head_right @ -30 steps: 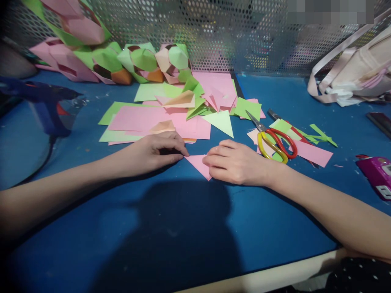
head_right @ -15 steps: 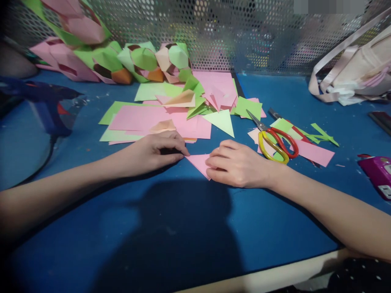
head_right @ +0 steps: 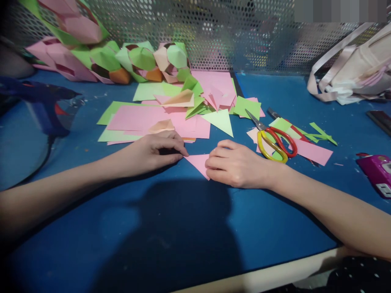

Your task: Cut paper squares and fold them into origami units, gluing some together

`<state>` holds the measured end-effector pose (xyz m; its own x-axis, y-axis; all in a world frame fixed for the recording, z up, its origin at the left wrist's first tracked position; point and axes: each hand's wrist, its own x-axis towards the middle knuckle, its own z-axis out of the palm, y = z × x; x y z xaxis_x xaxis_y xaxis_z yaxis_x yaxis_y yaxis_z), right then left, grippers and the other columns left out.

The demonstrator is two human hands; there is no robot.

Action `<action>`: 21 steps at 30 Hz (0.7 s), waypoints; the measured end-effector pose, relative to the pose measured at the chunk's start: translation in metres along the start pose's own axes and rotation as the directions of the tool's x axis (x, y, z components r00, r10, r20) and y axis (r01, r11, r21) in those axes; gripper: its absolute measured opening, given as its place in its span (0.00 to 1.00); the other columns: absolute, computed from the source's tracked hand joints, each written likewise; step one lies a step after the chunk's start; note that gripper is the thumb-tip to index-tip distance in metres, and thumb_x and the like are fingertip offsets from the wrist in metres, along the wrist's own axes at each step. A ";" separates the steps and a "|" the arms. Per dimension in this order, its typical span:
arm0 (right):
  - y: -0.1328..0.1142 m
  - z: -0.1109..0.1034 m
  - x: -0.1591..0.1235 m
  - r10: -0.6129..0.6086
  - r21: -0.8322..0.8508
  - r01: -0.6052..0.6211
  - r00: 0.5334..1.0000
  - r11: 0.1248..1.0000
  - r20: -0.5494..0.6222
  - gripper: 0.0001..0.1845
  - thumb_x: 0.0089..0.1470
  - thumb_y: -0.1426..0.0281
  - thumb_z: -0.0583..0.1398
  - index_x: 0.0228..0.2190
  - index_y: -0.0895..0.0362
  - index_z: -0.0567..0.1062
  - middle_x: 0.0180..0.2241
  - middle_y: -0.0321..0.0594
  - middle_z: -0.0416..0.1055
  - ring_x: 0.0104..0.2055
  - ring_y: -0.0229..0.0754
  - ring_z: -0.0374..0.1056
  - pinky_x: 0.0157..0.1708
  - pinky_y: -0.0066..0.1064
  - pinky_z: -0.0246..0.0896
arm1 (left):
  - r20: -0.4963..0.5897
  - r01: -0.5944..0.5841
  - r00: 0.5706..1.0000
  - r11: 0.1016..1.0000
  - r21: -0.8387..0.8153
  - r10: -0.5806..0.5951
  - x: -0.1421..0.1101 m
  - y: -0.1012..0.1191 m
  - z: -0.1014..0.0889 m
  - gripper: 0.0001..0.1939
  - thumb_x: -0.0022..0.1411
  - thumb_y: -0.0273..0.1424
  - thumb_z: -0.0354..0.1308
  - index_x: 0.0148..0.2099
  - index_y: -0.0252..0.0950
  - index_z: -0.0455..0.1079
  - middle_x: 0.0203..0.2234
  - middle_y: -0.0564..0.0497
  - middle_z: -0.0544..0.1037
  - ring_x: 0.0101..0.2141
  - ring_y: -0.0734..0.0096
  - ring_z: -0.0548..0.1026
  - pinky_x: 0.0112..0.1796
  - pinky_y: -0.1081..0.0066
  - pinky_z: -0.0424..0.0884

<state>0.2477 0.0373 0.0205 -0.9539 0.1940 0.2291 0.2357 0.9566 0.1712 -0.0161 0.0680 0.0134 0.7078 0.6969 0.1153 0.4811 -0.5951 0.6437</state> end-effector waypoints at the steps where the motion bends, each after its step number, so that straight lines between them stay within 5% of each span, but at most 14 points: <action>1: 0.000 0.000 0.000 0.004 0.002 -0.004 1.000 1.000 -0.002 0.12 0.64 0.74 0.50 0.38 0.57 0.73 0.41 0.41 0.75 0.45 0.40 0.67 0.45 0.37 0.58 | 0.001 0.000 1.000 1.000 0.000 0.000 0.000 0.000 0.000 0.08 0.61 0.28 0.55 0.39 0.36 0.76 0.34 0.49 0.73 0.37 0.69 0.71 0.43 0.67 0.67; 21: -0.002 -0.003 0.000 -0.008 0.041 0.003 0.994 0.999 0.113 0.13 0.63 0.74 0.49 0.39 0.58 0.73 0.40 0.42 0.73 0.44 0.41 0.65 0.47 0.39 0.54 | -0.005 -0.007 1.000 1.000 -0.003 0.007 0.001 -0.001 0.001 0.08 0.60 0.27 0.55 0.38 0.35 0.76 0.33 0.49 0.72 0.37 0.69 0.71 0.42 0.68 0.66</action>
<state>0.2477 0.0352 0.0231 -0.9705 0.2099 0.1183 0.2249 0.9654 0.1322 -0.0157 0.0691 0.0125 0.7087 0.6946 0.1237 0.4745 -0.5990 0.6450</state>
